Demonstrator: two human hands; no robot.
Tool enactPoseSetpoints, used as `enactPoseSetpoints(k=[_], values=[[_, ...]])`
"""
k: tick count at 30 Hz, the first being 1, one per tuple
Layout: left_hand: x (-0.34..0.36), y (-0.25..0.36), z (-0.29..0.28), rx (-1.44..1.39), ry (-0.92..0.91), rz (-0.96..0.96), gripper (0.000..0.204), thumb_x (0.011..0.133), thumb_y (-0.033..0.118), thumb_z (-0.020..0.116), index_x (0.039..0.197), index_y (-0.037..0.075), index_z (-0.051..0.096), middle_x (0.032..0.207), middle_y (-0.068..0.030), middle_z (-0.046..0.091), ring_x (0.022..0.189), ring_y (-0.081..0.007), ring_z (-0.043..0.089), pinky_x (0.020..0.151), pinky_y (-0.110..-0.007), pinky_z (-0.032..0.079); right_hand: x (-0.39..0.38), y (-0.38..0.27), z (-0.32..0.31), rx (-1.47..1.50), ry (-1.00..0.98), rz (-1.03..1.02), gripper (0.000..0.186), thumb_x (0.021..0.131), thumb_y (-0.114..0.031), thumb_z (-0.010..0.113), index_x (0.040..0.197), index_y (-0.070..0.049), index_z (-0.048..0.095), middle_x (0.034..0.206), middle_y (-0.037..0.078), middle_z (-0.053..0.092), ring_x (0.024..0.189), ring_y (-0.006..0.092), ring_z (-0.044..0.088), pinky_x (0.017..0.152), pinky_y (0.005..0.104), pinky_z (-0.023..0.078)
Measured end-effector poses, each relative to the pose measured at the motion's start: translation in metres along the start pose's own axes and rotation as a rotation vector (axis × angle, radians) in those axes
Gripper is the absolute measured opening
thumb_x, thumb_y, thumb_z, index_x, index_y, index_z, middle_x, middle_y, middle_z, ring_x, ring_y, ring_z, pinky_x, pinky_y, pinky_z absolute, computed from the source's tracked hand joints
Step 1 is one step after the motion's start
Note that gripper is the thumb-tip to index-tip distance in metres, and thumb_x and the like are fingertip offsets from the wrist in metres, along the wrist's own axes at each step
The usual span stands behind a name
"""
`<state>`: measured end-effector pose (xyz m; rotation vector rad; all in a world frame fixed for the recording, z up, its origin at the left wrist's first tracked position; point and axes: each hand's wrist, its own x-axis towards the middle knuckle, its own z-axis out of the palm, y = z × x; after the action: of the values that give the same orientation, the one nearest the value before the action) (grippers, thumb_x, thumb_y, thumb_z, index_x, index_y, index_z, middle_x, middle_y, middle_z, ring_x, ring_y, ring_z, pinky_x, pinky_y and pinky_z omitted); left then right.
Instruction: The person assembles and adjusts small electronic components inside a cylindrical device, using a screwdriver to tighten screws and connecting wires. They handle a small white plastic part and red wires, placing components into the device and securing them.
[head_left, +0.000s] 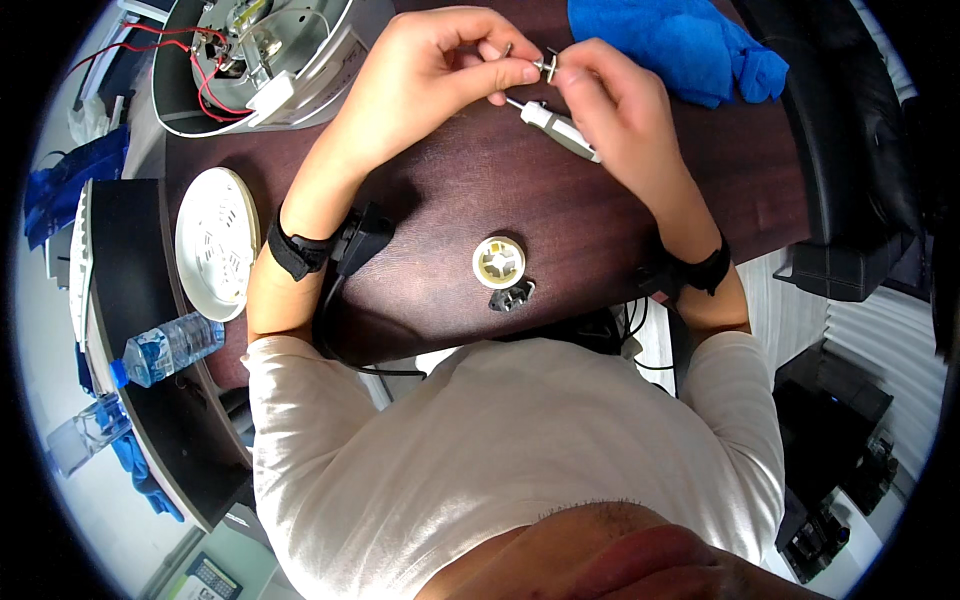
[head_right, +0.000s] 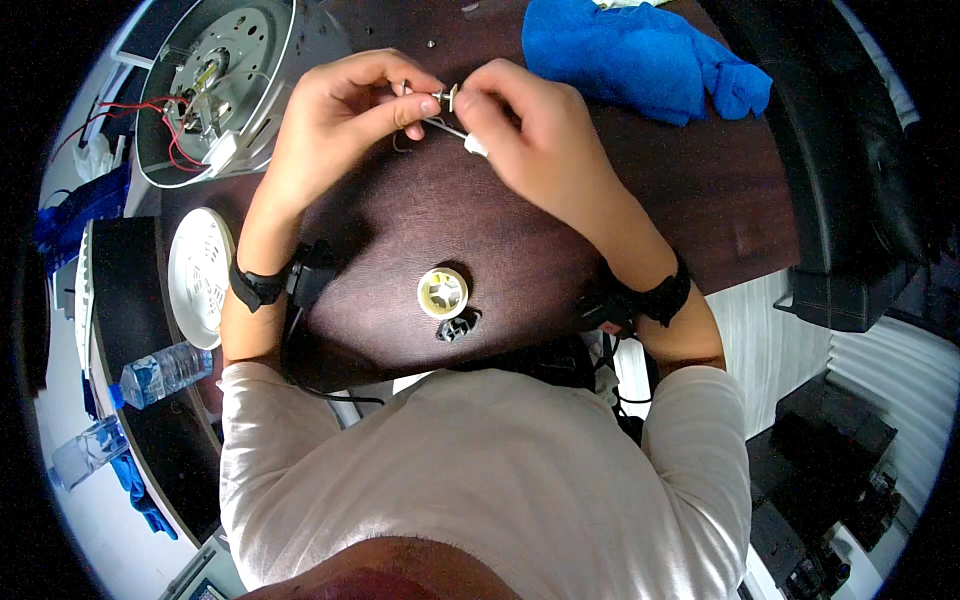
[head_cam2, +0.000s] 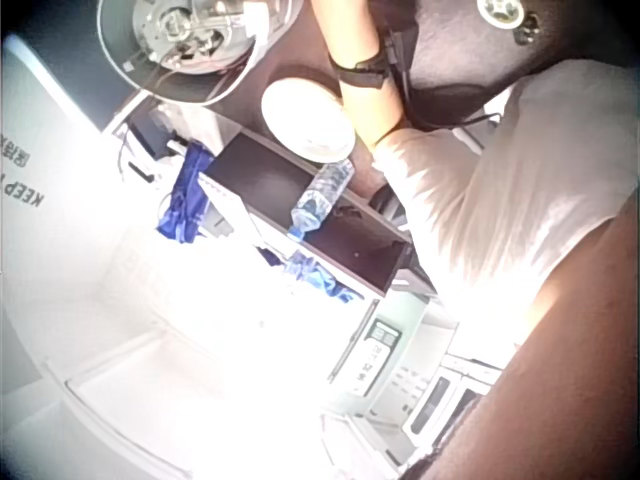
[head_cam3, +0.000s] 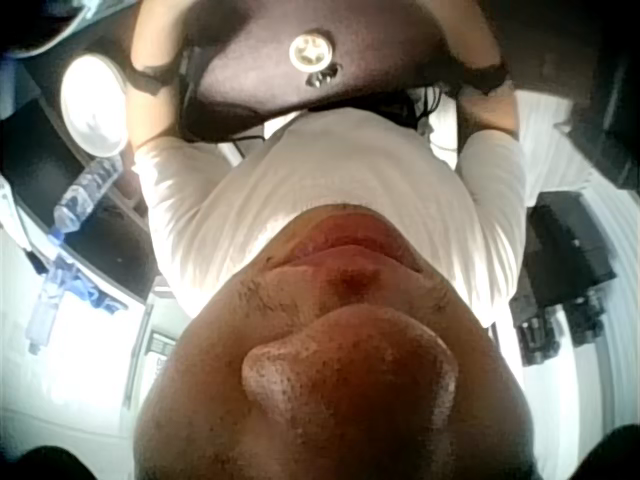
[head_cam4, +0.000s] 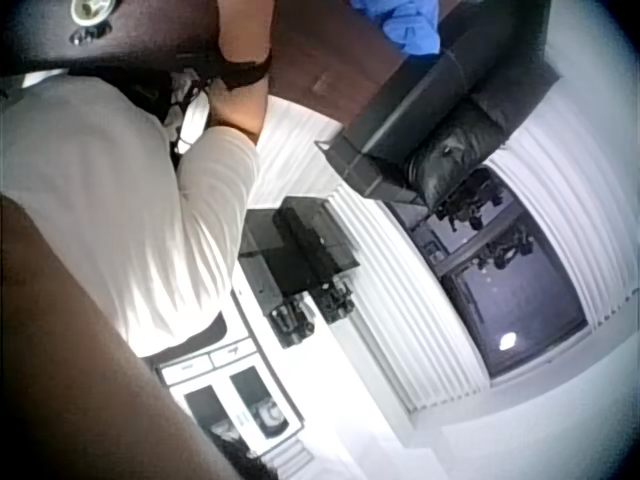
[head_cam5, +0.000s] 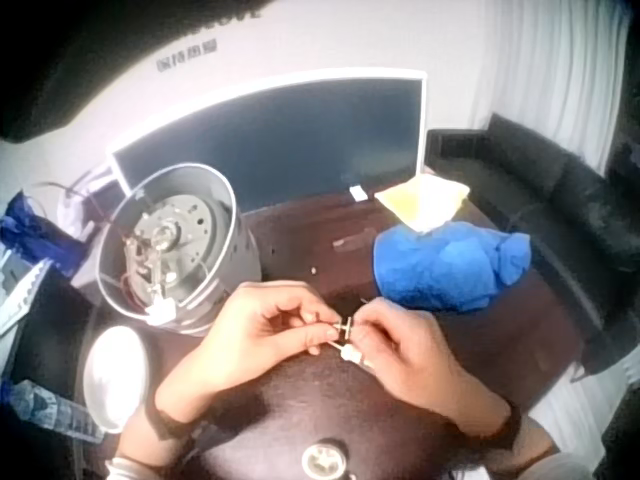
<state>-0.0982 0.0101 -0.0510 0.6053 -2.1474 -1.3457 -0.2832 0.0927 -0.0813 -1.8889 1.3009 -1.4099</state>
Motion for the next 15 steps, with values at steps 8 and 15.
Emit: enactPoseSetpoints(k=[8, 15], values=[[0.001, 0.003, 0.0, 0.007, -0.047, 0.001, 0.014, 0.085, 0.005, 0.064, 0.096, -0.004, 0.063, 0.086, -0.0052, 0.064, 0.071, -0.0087, 0.059, 0.065, -0.02, 0.049, 0.001, 0.015, -0.011, 1.385, -0.476, 0.695, 0.03, 0.095, -0.027, 0.044, 0.081, -0.003, 0.056, 0.053, 0.002, 0.049, 0.039, 0.0122, 0.042, 0.042, 0.025, 0.033], [-0.001, 0.005, -0.003, -0.03, -0.007, -0.032, 0.014, 0.085, 0.005, 0.064, 0.096, -0.003, 0.064, 0.084, -0.0047, 0.064, 0.07, -0.008, 0.059, 0.064, -0.02, 0.048, -0.001, -0.001, 0.001, 0.076, 0.009, -0.017, 0.006, 0.086, -0.007, 0.06, 0.089, -0.002, 0.057, 0.064, 0.004, 0.057, 0.058, 0.0091, 0.057, 0.052, 0.0236, 0.045]])
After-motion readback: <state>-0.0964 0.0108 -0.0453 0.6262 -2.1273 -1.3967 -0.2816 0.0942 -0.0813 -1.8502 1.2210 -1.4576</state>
